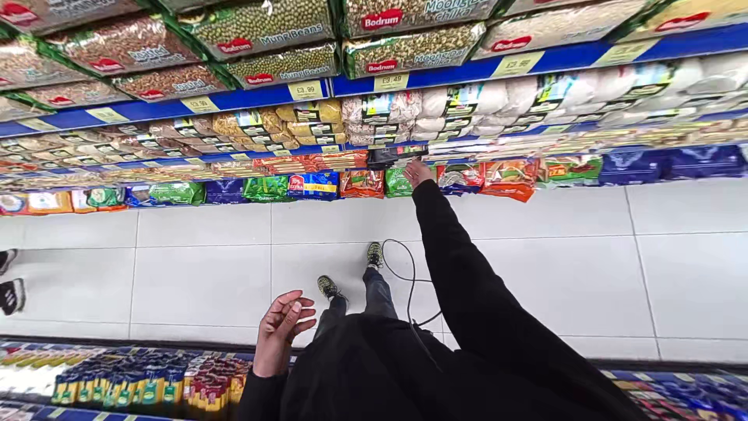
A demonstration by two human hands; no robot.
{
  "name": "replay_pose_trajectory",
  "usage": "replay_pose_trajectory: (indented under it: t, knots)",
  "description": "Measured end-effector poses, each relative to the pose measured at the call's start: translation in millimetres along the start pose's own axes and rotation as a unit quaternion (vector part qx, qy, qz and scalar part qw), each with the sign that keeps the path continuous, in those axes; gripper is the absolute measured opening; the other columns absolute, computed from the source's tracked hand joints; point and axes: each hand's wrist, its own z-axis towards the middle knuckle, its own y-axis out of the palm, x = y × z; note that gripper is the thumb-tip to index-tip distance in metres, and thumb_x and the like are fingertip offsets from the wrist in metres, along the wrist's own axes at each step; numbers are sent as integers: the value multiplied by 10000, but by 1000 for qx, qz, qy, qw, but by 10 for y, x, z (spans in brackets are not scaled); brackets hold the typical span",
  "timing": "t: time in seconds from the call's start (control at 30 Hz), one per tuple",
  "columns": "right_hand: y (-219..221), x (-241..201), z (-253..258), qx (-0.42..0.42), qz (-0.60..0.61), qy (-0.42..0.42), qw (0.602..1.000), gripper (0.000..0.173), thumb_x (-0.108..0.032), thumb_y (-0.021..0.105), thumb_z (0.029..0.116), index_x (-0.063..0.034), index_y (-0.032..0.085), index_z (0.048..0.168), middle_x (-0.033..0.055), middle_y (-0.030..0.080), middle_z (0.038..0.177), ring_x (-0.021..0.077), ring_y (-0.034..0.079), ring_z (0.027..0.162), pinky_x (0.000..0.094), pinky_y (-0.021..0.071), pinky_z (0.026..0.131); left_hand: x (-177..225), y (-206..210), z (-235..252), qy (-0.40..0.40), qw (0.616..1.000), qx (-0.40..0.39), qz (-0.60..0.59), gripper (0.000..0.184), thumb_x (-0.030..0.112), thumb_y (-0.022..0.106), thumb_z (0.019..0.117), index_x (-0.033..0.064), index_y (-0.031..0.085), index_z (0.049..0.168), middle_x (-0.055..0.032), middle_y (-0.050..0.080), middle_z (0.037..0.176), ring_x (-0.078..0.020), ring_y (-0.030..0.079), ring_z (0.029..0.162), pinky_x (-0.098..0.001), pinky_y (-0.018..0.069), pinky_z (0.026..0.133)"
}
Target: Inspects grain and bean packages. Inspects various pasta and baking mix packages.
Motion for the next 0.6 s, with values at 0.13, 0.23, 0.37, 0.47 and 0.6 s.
replay_pose_trajectory:
  t: [0.13, 0.23, 0.37, 0.47, 0.6]
  knots:
    - [134, 21, 392, 62, 56, 15, 996, 549, -172, 733, 933, -12, 487, 1397, 189, 615, 1238, 246, 665, 1014, 380, 586, 805, -57, 189, 70, -16, 1000, 20, -5, 336, 174, 693, 959, 17, 646, 1252, -219, 729, 1103, -333, 754, 928, -454, 649, 769]
    - [187, 40, 540, 94, 73, 33, 992, 590, -184, 738, 930, -17, 456, 1421, 197, 613, 1231, 247, 680, 977, 363, 599, 771, -23, 332, 133, -20, 999, 28, -8, 369, 199, 724, 942, 29, 648, 1260, -215, 731, 1106, -333, 754, 933, -453, 649, 770]
    - [251, 5, 521, 112, 58, 46, 991, 652, -232, 751, 927, -20, 420, 1447, 205, 594, 1226, 242, 668, 953, 355, 595, 757, 17, 484, 206, -30, 999, 41, -12, 322, 159, 678, 962, 37, 647, 1259, -206, 731, 1103, -326, 753, 930, -450, 647, 774]
    - [321, -20, 488, 129, 51, 50, 989, 610, -229, 778, 908, -11, 489, 1399, 196, 605, 1191, 240, 663, 946, 358, 591, 776, 20, 574, 252, -34, 999, 40, -16, 316, 148, 668, 964, 28, 647, 1255, -209, 731, 1104, -325, 753, 933, -448, 647, 771]
    - [427, -24, 497, 165, 53, 51, 984, 615, -178, 805, 876, -12, 504, 1386, 201, 612, 1185, 248, 661, 945, 374, 589, 765, 24, 655, 275, -33, 999, 32, -20, 323, 163, 675, 964, 30, 651, 1257, -216, 728, 1097, -331, 752, 931, -456, 646, 774]
